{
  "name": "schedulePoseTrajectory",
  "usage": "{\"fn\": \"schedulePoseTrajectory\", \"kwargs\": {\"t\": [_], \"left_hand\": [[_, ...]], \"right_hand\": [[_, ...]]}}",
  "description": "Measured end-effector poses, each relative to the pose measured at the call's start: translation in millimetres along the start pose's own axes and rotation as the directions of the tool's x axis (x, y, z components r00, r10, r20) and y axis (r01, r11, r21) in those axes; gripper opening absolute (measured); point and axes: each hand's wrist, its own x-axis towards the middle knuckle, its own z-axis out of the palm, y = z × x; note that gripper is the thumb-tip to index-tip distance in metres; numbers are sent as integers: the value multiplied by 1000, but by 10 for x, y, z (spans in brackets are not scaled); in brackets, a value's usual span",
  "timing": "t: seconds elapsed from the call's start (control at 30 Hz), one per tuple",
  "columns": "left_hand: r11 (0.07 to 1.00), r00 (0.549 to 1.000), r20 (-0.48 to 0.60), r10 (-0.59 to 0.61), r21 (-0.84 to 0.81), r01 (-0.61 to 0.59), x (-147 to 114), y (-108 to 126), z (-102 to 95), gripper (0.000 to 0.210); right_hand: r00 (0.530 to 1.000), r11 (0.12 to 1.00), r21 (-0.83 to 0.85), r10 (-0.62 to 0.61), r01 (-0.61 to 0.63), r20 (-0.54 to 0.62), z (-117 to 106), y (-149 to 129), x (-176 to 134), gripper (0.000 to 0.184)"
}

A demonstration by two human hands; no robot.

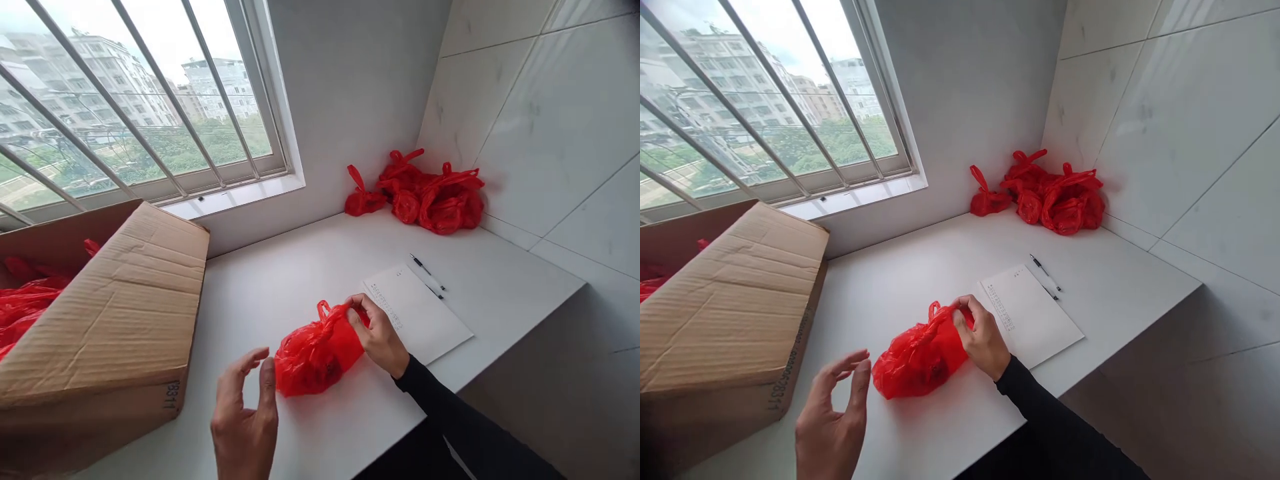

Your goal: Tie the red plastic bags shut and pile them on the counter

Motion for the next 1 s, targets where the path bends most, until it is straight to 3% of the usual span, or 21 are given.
{"fn": "schedulePoseTrajectory", "kwargs": {"t": [0.1, 0.17, 0.23, 0.3, 0.4, 0.53, 0.6, 0.7, 0.8, 0.9, 1.0], "left_hand": [[960, 951, 143, 275, 19, -280, -32, 154, 161, 32], [942, 930, 172, 326, 23, -334, -32, 171, 222, 15], [967, 957, 140, 254, -25, -253, -31, 140, 205, 16], [994, 990, 113, 82, -79, -74, -34, 106, 134, 21], [984, 986, 144, -83, -144, 104, -57, 107, 41, 26], [981, 981, 185, 57, -191, -21, -110, 170, 32, 34], [981, 982, 166, 91, -187, -59, -128, 172, 35, 23], [951, 990, 86, -116, -279, 135, -138, 117, 9, 22], [866, 955, 98, -279, -404, 294, -142, 69, -26, 31], [892, 965, 70, -254, -368, 262, -142, 128, -48, 34], [959, 984, -13, -180, -226, 173, -130, 263, -77, 34]], "right_hand": [[994, 998, 49, 31, -36, 105, 13, -99, -69, 18], [993, 995, 87, 49, -59, 110, 15, -128, -88, 21], [995, 985, 152, 69, -79, 69, -11, -124, -89, 22], [994, 965, 236, 108, -111, 24, -54, -115, -86, 22], [986, 938, 304, 148, -164, 73, -105, -169, -90, 21], [953, 968, 177, 125, -179, 277, -101, -335, -103, 32], [946, 975, 154, 109, -162, 304, -88, -371, -104, 28], [980, 949, 260, 148, -179, 134, -97, -321, -102, 31], [980, 927, 323, 196, -190, 12, -135, -238, -114, 30], [988, 962, 229, 152, -152, 19, -151, -253, -175, 24], [980, 995, 25, -87, 93, -177, -122, -396, -290, 22]]}}
